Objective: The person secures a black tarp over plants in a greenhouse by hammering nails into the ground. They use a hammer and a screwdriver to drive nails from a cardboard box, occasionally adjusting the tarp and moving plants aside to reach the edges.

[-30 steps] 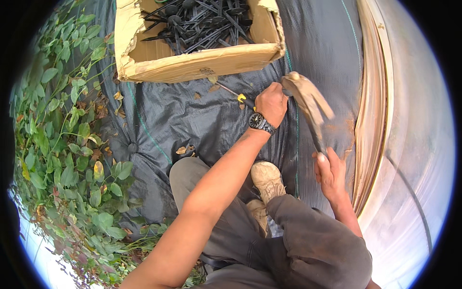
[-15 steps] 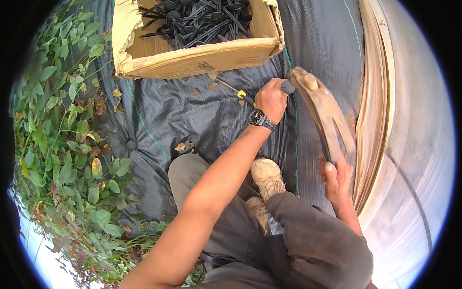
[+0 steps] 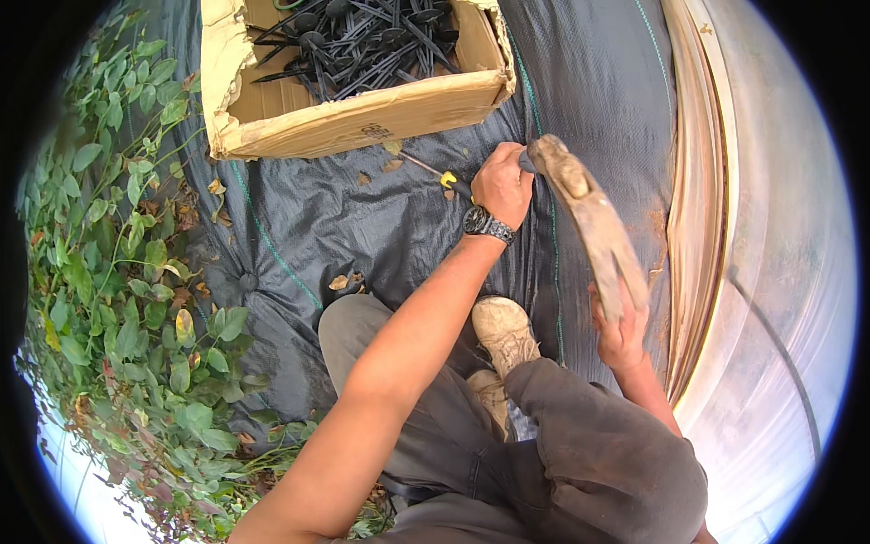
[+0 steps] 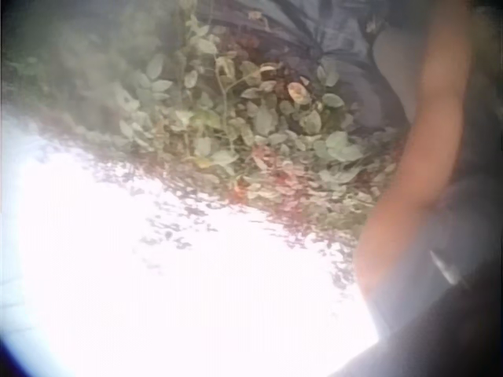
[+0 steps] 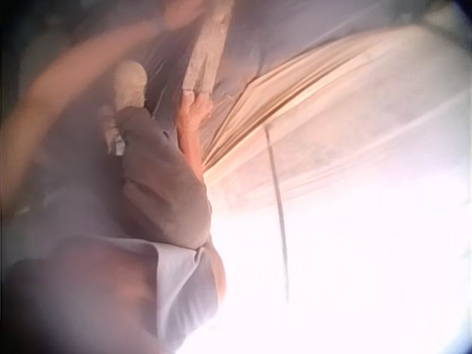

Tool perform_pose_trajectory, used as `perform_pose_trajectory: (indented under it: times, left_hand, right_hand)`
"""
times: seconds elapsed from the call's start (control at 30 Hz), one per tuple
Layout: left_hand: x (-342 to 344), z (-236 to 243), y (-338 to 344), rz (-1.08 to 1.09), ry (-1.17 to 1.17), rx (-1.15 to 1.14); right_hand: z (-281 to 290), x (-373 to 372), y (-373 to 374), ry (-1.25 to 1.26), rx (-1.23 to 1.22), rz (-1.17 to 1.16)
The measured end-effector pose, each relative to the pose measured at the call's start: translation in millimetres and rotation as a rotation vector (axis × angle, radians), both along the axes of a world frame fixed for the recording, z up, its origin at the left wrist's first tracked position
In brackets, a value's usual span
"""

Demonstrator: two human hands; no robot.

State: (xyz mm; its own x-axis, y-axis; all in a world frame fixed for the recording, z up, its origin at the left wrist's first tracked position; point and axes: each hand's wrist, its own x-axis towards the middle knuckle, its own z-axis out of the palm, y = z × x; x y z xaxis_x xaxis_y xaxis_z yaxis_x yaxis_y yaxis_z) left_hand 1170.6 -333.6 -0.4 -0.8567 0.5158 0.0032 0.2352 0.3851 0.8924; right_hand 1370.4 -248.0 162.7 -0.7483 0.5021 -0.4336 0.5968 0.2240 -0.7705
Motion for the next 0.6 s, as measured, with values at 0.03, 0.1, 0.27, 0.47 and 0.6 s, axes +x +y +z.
perform_pose_trajectory:
  times: [0.03,0.1,0.27,0.47,0.6]
  left_hand:
    - [-1,0,2,-0.001,0.002,0.010]
    - [1,0,4,0.005,-0.039,0.000]
    - [-8,-3,2,0.025,-0.024,-0.001]
    - [-4,-4,6,0.078,-0.040,0.075]
    - [-8,-8,5,0.086,-0.041,0.078]
  right_hand:
    - [-10,3,1,-0.035,0.021,0.005]
    - [-26,3,3,-0.254,0.053,0.025]
    - [2,-14,3,-0.059,-0.075,-0.010]
    - [-24,4,0,-0.141,0.004,-0.005]
    - [-26,2,-1,-0.257,-0.074,-0.070]
